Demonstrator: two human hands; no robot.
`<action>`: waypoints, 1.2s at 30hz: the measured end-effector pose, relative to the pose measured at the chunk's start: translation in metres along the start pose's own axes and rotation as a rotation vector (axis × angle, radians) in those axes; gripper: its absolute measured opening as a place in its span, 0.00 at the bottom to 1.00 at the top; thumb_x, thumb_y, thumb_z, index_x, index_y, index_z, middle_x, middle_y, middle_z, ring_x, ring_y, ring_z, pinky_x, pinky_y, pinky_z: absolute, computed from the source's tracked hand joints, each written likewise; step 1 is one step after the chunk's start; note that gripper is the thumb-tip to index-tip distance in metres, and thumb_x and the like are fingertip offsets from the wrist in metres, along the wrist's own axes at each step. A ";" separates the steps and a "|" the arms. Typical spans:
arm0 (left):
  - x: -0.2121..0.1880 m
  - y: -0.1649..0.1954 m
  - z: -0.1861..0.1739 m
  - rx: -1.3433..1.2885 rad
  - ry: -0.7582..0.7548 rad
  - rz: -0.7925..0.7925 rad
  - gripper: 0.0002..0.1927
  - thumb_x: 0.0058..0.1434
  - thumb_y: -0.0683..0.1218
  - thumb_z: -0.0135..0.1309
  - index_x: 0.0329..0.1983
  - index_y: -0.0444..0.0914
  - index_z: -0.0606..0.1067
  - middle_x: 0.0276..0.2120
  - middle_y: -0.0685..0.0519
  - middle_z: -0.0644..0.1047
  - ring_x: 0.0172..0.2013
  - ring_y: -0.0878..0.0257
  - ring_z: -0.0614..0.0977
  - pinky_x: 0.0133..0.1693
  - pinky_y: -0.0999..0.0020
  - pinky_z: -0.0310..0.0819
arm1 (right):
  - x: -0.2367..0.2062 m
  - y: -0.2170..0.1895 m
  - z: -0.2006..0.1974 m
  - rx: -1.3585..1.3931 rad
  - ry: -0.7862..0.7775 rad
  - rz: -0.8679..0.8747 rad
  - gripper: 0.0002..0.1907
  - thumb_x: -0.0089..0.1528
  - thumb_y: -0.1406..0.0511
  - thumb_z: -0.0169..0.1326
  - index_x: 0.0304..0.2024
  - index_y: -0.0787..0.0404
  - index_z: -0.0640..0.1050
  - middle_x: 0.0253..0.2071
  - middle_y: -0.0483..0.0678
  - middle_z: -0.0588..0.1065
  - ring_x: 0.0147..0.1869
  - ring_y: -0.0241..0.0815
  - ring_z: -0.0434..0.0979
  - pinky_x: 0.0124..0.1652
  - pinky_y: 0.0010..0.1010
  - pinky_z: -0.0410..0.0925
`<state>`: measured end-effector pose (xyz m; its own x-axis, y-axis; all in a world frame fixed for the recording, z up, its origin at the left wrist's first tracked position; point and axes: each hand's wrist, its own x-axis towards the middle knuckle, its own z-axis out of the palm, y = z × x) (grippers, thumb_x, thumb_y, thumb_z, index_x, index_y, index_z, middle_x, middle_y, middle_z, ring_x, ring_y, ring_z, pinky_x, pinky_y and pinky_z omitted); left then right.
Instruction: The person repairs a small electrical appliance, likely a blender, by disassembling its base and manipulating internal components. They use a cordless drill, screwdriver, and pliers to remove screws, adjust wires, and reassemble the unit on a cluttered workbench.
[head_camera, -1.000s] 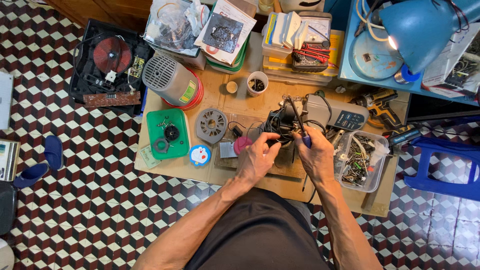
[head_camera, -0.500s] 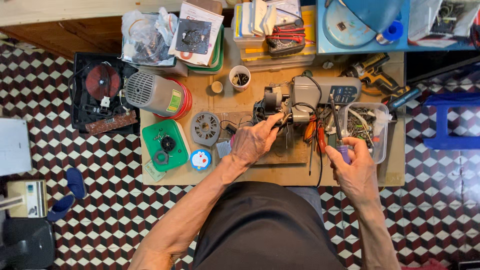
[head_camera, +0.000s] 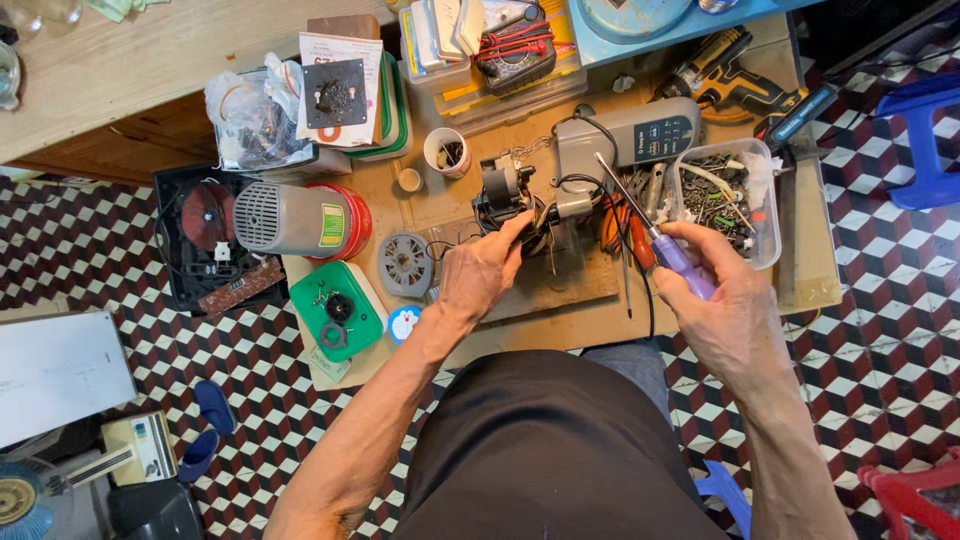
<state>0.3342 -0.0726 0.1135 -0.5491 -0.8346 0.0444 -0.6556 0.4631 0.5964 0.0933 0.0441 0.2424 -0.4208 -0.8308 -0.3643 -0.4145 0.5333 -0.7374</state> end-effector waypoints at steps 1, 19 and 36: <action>0.000 -0.001 0.000 -0.038 -0.006 -0.031 0.24 0.64 0.45 0.57 0.64 0.48 0.73 0.25 0.44 0.79 0.25 0.47 0.82 0.29 0.53 0.75 | -0.002 -0.004 -0.002 -0.026 0.031 -0.109 0.22 0.62 0.66 0.58 0.60 0.57 0.77 0.40 0.49 0.76 0.36 0.37 0.72 0.37 0.29 0.67; -0.012 0.013 0.007 -0.256 0.151 -0.249 0.20 0.64 0.48 0.57 0.60 0.48 0.75 0.23 0.51 0.80 0.24 0.53 0.84 0.27 0.57 0.75 | 0.052 -0.097 0.034 -0.066 0.175 -0.646 0.17 0.68 0.64 0.61 0.54 0.60 0.70 0.38 0.52 0.75 0.36 0.42 0.77 0.36 0.33 0.71; -0.020 0.009 0.012 -0.381 0.126 -0.303 0.24 0.65 0.48 0.56 0.66 0.45 0.72 0.21 0.55 0.79 0.20 0.63 0.81 0.25 0.65 0.75 | 0.074 -0.099 0.052 -0.078 0.151 -0.621 0.16 0.67 0.65 0.61 0.52 0.59 0.69 0.34 0.53 0.74 0.33 0.42 0.78 0.33 0.35 0.71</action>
<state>0.3330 -0.0486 0.1083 -0.2808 -0.9552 -0.0935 -0.5270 0.0720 0.8468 0.1454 -0.0790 0.2588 -0.1901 -0.9600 0.2055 -0.6722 -0.0253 -0.7399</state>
